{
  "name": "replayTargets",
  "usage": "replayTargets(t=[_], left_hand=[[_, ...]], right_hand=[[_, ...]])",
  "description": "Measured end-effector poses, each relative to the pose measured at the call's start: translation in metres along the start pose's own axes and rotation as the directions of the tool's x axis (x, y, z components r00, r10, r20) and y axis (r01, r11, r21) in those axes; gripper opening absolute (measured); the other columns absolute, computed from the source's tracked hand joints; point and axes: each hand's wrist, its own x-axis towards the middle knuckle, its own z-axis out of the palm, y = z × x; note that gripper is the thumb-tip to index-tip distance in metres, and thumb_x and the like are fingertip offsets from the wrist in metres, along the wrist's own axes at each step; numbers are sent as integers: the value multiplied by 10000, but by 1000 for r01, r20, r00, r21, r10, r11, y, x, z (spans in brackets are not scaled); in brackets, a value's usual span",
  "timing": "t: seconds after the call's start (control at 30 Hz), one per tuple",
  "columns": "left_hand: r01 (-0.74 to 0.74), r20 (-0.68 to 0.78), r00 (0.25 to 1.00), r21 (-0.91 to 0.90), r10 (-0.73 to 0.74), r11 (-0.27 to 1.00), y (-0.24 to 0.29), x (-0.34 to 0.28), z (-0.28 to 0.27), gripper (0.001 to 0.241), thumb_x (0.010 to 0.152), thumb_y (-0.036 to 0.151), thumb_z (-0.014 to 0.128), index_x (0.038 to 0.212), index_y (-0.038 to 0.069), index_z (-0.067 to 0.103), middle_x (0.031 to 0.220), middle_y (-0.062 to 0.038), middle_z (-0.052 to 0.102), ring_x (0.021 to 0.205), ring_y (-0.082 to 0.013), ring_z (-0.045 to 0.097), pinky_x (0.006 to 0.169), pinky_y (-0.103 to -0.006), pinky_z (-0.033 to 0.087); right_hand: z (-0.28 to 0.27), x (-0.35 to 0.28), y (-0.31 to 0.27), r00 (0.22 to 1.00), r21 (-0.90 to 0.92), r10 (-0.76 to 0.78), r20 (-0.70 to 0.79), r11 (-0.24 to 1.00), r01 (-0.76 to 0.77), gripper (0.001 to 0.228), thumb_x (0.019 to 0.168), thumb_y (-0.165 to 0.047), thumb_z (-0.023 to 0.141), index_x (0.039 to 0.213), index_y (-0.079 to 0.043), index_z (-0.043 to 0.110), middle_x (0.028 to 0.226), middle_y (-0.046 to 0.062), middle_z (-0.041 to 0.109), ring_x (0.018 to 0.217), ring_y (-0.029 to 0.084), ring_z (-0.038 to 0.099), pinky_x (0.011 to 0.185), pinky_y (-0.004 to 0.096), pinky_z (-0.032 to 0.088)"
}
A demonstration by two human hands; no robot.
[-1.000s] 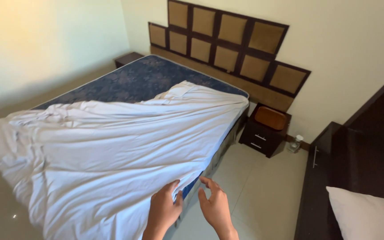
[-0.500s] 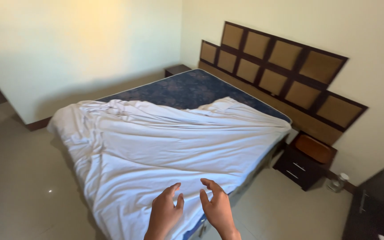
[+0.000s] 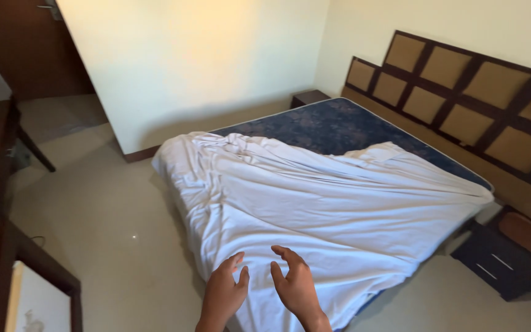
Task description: The person spreads a white sheet over a mattress, smoothing it out by hand and tucking the edges under the mattress. They move around the bed to adjust the fabric and ensure it is flat.
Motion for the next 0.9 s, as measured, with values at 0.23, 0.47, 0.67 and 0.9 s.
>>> replayTargets(t=[0.23,0.47,0.67,0.9], left_hand=[[76,-66,995,-60,-80,995,-19,16,-27,438,906,243,653,1324,112,636,1288,-74,724,1151,-270,712,960,-381,554],[121,-94,987,-58,-127,991,-13,42,-30,438,905,242,650,1327,124,639,1283,-81,715,1163,-266,702,978,-380,542],[84,-128,988,-12,-85,996,-17,67,-22,430,913,240,649,1324,115,635,1288,-100,704,1159,-277,694,976,-381,545],[-9,-130,991,-76,-1,997,-20,86,8,410,897,220,661,1291,109,666,1254,-94,734,1106,-278,728,945,-381,560]], right_hand=[[39,25,6,984,-12,-176,14,984,177,390,885,-129,687,1269,-59,681,1262,145,734,1187,312,673,970,387,536],[51,63,9,979,35,-200,50,980,198,371,885,-136,685,1247,-52,682,1222,140,755,1182,290,698,985,383,539],[55,88,11,982,39,-162,96,987,159,394,873,-147,685,1258,-64,677,1247,118,745,1158,283,697,955,385,545],[43,104,26,986,20,-158,52,987,157,394,874,-142,676,1260,-58,679,1236,124,753,1158,289,699,943,392,552]])
